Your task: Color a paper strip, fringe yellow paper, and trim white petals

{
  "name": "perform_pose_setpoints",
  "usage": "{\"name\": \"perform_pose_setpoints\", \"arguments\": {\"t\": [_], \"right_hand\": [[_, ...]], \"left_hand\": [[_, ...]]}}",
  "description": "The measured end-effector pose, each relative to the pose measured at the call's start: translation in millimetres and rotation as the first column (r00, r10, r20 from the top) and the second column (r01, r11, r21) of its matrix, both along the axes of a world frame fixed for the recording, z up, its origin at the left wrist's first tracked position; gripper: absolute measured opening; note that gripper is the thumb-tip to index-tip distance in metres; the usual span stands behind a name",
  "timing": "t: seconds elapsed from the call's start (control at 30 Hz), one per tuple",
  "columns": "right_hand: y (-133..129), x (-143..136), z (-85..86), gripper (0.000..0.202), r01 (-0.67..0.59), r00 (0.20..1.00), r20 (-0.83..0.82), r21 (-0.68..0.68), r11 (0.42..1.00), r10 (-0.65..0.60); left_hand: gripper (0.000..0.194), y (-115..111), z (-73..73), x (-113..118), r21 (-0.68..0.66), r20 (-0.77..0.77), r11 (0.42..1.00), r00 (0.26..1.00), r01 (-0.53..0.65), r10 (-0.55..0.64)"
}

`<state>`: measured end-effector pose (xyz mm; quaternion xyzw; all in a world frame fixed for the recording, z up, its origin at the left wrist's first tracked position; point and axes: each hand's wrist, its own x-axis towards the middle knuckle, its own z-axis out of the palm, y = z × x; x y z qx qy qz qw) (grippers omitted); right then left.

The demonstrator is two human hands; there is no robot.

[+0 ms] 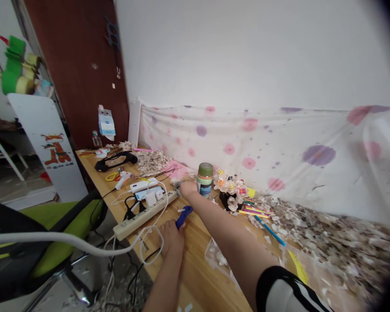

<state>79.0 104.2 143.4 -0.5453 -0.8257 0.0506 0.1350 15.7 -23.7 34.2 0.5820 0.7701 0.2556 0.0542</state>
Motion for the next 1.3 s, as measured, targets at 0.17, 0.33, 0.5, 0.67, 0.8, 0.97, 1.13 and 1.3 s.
{"name": "perform_pose_setpoints", "arguments": {"t": [0.17, 0.33, 0.5, 0.67, 0.8, 0.97, 1.13, 1.3], "right_hand": [[-18, 6, 25.5, 0.023, 0.104, 0.962, -0.263, 0.088, 0.991, -0.078], [-69, 68, 54.1, 0.035, 0.229, 0.779, -0.624, 0.195, 0.954, -0.059], [-162, 162, 49.7, 0.041, 0.238, 0.428, -0.903, 0.080, 0.968, -0.030], [-245, 219, 26.1, 0.038, 0.192, 0.054, -0.994, -0.082, 0.978, -0.094], [-294, 239, 7.1, 0.040, 0.275, 0.016, -0.992, -0.116, 0.955, -0.125], [-363, 249, -24.4, 0.039, 0.327, -0.048, -0.992, -0.124, 0.937, -0.114], [-443, 238, -54.1, 0.037, 0.114, 0.186, -0.923, -0.320, 0.940, -0.337], [-485, 253, -67.0, 0.032, 0.149, -0.073, -0.906, -0.422, 0.894, -0.416]], "left_hand": [[0.027, -3, -1.9, -2, 0.031, -0.002, 1.000, 1.000, -0.001, 0.001], [0.034, -8, -2.1, -2, 0.091, 0.010, 0.995, 0.999, -0.044, 0.043], [0.046, -33, -0.6, 9, 0.212, 0.054, 0.976, 0.997, -0.058, 0.047], [0.042, -81, 11.2, 54, 0.402, 0.373, 0.916, 0.911, 0.013, -0.176], [0.047, -125, 28.6, 103, 0.417, 0.698, 0.802, 0.414, 0.428, -0.584], [0.047, -186, 39.0, 138, 0.309, 0.631, 0.555, 0.270, 0.772, -0.727], [0.034, -241, 37.4, 152, 0.147, 0.482, 0.148, 0.060, 0.978, -0.874], [0.029, -267, 14.6, 148, -0.080, 0.583, 0.092, 0.121, 0.993, -0.803]]}}
